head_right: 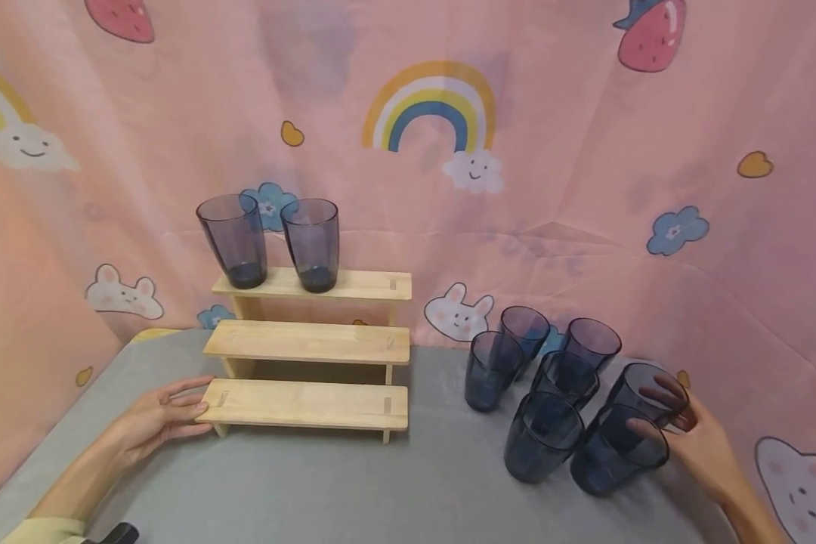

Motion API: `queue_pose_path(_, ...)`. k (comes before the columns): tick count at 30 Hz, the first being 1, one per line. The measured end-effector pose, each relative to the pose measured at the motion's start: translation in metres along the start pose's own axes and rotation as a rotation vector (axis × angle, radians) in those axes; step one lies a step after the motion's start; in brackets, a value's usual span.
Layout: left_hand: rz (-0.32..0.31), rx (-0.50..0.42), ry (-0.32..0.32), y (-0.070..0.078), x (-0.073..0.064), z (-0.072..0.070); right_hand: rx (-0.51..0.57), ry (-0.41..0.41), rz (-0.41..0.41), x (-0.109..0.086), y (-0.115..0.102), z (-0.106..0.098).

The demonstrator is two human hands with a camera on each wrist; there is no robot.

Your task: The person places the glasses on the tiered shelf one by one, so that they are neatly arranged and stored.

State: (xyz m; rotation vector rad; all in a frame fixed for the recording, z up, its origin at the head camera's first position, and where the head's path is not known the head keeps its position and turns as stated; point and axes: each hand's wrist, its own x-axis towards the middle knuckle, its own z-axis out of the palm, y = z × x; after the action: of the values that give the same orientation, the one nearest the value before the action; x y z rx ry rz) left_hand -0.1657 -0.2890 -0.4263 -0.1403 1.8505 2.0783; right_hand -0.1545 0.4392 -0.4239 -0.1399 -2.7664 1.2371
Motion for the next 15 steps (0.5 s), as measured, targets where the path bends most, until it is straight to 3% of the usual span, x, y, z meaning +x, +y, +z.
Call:
queue_pose_path(5,-0.007,-0.004,0.004,0.002,0.001,0.001,-0.001,0.058,-0.105,0.001,-0.002,-0.011)
queue_pose_path(15,-0.016,0.005,0.014,0.001,0.001,0.001,-0.012,0.163,-0.154,0.017,-0.038,-0.038)
